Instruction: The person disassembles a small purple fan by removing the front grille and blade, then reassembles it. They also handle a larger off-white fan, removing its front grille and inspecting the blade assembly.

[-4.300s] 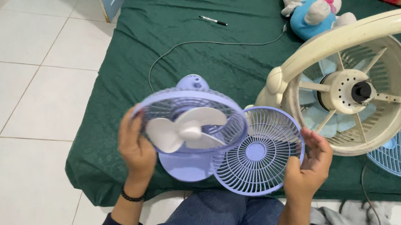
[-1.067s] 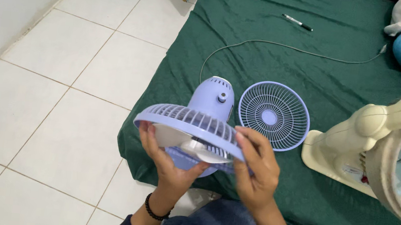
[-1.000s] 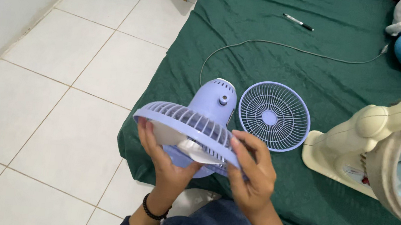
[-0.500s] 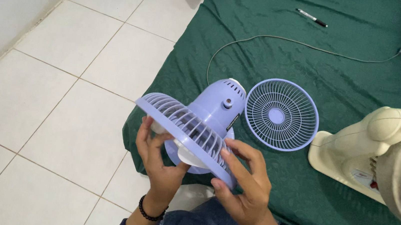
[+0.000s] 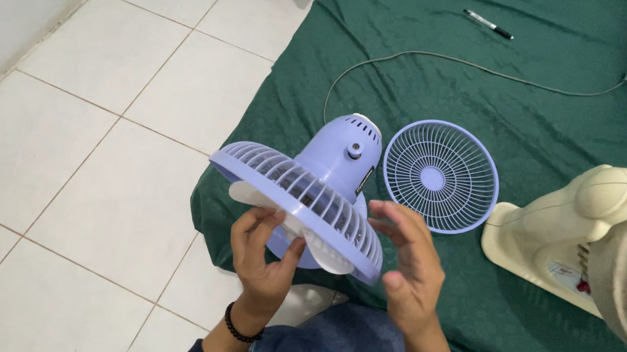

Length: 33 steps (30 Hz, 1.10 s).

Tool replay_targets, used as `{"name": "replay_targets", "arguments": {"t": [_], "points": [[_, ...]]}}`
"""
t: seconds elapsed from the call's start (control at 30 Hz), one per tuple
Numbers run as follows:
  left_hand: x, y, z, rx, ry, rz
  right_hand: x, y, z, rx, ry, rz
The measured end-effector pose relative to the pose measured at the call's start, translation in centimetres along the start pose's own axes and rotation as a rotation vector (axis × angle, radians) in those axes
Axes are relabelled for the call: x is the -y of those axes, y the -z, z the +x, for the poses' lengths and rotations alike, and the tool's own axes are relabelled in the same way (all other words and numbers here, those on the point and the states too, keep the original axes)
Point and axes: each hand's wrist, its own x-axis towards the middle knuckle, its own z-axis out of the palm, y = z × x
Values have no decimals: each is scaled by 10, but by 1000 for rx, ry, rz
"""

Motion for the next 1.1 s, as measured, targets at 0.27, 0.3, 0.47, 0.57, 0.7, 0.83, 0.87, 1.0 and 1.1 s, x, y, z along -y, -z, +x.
{"name": "replay_targets", "arguments": {"t": [0.27, 0.3, 0.47, 0.57, 0.7, 0.83, 0.87, 1.0, 1.1], "points": [[-3, -2, 7, 14, -79, 47, -50, 31, 29, -163, -179, -40], [-3, -1, 8, 13, -84, 53, -61, 33, 36, -181, -195, -56], [0, 1, 7, 21, -35, -7, -115, 38, 69, -125, -490, 61], [0, -1, 8, 12, -28, -16, -139, 34, 86, -6, -665, 488], [1, -2, 13, 2, -16, 9, -147, 19, 90, 37, -718, 712], [9, -6, 27, 58, 133, -157, -133, 13, 74, -141, -511, 608], [14, -7, 34, 89, 146, -253, -127, 13, 66, -205, -466, 551], [33, -14, 58, 216, 193, -503, -114, 9, 45, -391, -387, 524], [35, -15, 65, 285, 174, -551, -113, 16, 41, -462, -409, 686]]}}
